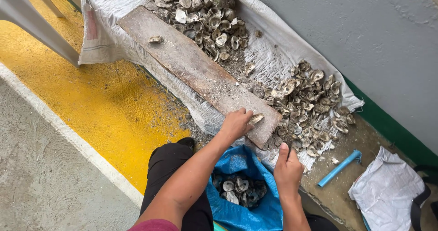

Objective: Opening oyster shells with a shucking knife and placing them into a blue bag.

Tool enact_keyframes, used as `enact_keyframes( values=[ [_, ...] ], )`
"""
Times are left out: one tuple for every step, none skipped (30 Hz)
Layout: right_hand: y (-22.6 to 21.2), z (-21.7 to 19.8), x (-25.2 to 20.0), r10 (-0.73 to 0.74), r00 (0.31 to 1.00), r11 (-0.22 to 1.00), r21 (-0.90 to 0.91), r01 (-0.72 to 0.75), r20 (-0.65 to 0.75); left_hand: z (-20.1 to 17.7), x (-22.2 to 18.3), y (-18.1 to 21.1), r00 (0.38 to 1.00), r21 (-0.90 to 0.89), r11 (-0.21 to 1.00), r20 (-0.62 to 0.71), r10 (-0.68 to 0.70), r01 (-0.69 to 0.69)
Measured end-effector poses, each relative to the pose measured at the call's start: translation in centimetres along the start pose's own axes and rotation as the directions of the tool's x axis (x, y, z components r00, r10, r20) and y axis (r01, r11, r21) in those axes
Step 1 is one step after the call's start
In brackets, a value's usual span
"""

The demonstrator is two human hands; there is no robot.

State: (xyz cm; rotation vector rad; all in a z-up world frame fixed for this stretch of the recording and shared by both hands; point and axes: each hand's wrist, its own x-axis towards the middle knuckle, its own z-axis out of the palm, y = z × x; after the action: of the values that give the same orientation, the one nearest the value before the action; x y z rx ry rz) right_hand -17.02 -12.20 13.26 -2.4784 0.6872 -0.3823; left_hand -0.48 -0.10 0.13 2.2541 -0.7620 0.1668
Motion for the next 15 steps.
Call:
enact_keyframes(
  values=[
    [0.6,0.5,-0.2,0.008,1.0,1.0,-0.001,-0.008,-0.001,0.1,-0.2,0.1,1.0,-0.003,1.0,0.007,0.002,-0.002],
    [1.2,1.0,-0.5,0.056,0.998,0.998,-0.006,-0.056,0.03,0.3,-0.5,0.2,1.0,-0.007,1.0,0.024,0.0,0.0],
    [1.9,1.5,-0.3,0.093,0.994,0.996,-0.012,-0.093,0.064,0.5,-0.5,0.2,0.999,-0.009,1.0,0.032,-0.008,0.008],
    [2.7,2.2,-0.2,0.091,0.994,0.996,-0.014,-0.09,0.066,0.7,-0.6,0.2,1.0,-0.01,1.0,0.03,-0.01,0.011],
    [3.3,3.0,-0.3,0.086,0.989,0.994,-0.073,-0.077,0.121,0.6,-0.8,0.2,1.0,-0.019,1.0,0.014,-0.001,0.001],
    [4.0,3.7,-0.3,0.084,0.981,0.989,-0.131,-0.061,0.176,0.6,-0.9,0.3,1.0,-0.029,1.0,-0.001,0.009,-0.009],
    [4.2,3.9,0.1,0.078,0.981,0.99,-0.125,-0.057,0.176,0.7,-0.4,0.0,1.0,-0.023,1.0,-0.005,0.009,-0.009],
    [4.5,4.2,0.5,0.024,0.987,0.99,-0.14,-0.002,0.16,0.8,0.0,-0.2,1.0,-0.027,1.0,0.004,0.007,-0.007],
    [4.5,4.2,0.0,-0.023,0.989,0.986,-0.162,0.047,0.145,0.7,-0.4,-0.3,1.0,-0.038,0.999,0.02,0.005,-0.004],
    [3.9,3.6,-0.6,-0.021,0.989,0.986,-0.162,0.045,0.146,0.5,-0.7,-0.3,1.0,-0.039,0.999,0.021,0.005,-0.004],
    [3.6,3.0,-1.0,0.025,0.991,0.99,-0.142,-0.006,0.135,0.7,-0.7,-0.2,1.0,-0.051,0.999,0.015,0.008,-0.007],
    [3.3,2.4,-1.4,0.072,0.99,0.991,-0.122,-0.056,0.124,1.0,-0.6,-0.1,1.0,-0.064,0.998,0.009,0.012,-0.011],
    [2.8,2.4,-0.4,0.059,0.991,0.992,-0.116,-0.045,0.121,0.9,-0.1,-0.3,1.0,-0.057,0.998,-0.003,0.013,-0.013],
    [2.2,2.4,0.6,0.075,0.99,0.994,-0.092,-0.064,0.123,0.7,0.3,-0.5,1.0,-0.038,0.999,0.011,0.007,-0.007],
    [2.1,2.0,0.2,0.122,0.984,0.991,-0.077,-0.113,0.131,0.9,-0.5,-0.2,0.999,-0.031,1.0,0.054,0.002,-0.001]
  ],
)
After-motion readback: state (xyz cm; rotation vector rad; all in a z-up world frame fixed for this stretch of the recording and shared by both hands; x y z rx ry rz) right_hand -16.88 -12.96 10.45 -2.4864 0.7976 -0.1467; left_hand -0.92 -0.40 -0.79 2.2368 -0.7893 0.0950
